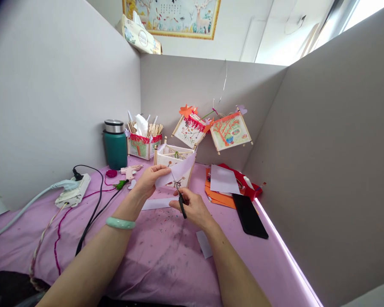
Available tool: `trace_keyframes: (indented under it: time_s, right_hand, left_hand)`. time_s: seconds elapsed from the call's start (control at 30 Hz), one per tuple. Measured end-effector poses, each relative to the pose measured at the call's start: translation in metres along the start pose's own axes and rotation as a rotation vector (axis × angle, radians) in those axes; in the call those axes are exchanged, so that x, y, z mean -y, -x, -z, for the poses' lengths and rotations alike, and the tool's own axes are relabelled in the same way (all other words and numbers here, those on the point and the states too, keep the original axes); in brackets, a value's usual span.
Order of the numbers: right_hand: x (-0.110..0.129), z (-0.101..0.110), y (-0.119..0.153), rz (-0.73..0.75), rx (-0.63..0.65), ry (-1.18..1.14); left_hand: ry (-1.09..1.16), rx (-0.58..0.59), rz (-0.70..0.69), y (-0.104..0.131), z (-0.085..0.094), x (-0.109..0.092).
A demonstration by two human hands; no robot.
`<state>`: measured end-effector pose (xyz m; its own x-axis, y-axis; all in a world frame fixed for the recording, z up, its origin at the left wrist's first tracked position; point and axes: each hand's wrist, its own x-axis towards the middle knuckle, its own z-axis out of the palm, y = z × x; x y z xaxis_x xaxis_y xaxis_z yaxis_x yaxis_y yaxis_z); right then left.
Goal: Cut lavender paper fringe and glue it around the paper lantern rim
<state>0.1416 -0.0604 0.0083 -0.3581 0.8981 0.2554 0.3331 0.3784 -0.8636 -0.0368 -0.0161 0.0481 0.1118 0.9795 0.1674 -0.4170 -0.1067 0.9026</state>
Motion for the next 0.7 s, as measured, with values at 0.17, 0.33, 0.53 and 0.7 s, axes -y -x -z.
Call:
trace_keyframes:
  time_s: [0.17, 0.33, 0.53, 0.7]
  right_hand:
    - [0.0015, -0.0009, 0.0018, 0.017, 0.001, 0.012]
    - [0.0049, -0.0032, 0.0033, 0.081, -0.028, 0.067]
    - [0.0011, -0.0056, 0.0017, 0.061, -0.03, 0.045]
    - [-0.0029, -0.0058, 0.0011, 0.046, -0.024, 0.048]
  left_hand:
    - [-0.007, 0.039, 0.004, 0.0016, 0.0028, -0.0029]
    - [0.011, 0.09, -0.011, 0.0061, 0.0027, -0.0075]
    - [-0.024, 0.054, -0.012, 0.004, 0.003, -0.0054]
    - [-0.046, 0.058, 0.002, 0.0017, 0.0047, -0.0034]
